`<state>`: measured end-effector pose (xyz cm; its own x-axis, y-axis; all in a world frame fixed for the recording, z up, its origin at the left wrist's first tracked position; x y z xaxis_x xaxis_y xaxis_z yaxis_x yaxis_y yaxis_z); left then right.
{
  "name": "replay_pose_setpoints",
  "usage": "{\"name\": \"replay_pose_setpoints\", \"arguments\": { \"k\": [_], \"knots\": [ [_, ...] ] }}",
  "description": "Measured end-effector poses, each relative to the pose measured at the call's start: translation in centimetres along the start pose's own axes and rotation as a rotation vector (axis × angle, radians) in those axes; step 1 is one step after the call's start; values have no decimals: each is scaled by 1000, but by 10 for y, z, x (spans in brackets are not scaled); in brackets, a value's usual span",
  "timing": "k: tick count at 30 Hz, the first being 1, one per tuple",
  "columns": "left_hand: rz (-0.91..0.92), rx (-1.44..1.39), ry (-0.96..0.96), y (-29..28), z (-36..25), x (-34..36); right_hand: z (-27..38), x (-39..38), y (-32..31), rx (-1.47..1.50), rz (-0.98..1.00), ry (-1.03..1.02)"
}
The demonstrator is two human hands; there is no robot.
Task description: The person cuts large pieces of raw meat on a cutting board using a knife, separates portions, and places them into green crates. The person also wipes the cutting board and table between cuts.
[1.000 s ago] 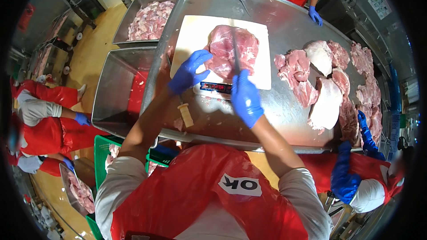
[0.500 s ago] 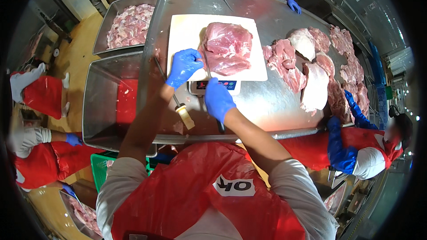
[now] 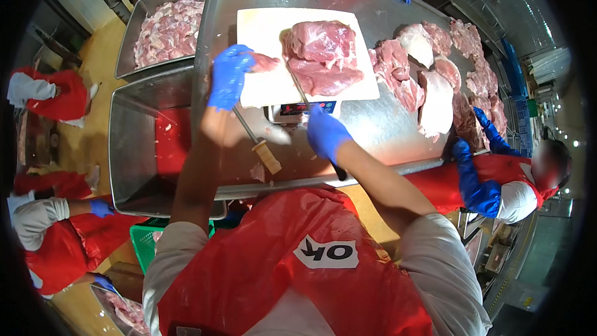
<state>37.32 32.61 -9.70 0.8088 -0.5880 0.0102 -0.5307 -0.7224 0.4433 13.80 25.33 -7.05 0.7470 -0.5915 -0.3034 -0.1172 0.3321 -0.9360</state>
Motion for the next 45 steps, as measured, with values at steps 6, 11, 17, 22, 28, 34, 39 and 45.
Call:
{"name": "replay_pose_setpoints", "arguments": {
  "k": [6,11,17,22,28,34,39,45],
  "knots": [
    [57,-188,95,-34,-117,-47,-58,-114,-13,36,-174,-66],
    [148,-216,-100,-90,-77,-80,-63,-114,-26,684,-493,250],
    [207,76,-162,-104,-91,-44,-101,-103,-12,944,-559,432],
    [-538,750,-84,-158,-158,87,-130,-91,-29,961,-596,361],
    [260,652,168,56,-77,36,-183,-46,-18,1253,-566,275],
    [364,1147,922,159,3,-86,-193,-18,-17,1204,-529,141],
    [163,1364,817,153,26,-94,-167,-6,-35,664,-508,-249],
    [-21,1365,803,166,35,-109,-133,33,-46,661,-515,-485]
  ]
}}
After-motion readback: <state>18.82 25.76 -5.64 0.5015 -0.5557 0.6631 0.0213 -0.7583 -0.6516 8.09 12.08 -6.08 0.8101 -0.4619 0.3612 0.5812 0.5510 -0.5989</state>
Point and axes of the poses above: each hand's wrist, its own x-axis towards the middle knuckle, its own y-axis out of the palm, z = x × y, the point moved 2 cm from there along x, towards the middle knuckle, and after that the axes turned 11 degrees about -z, right-handed, at the moved point
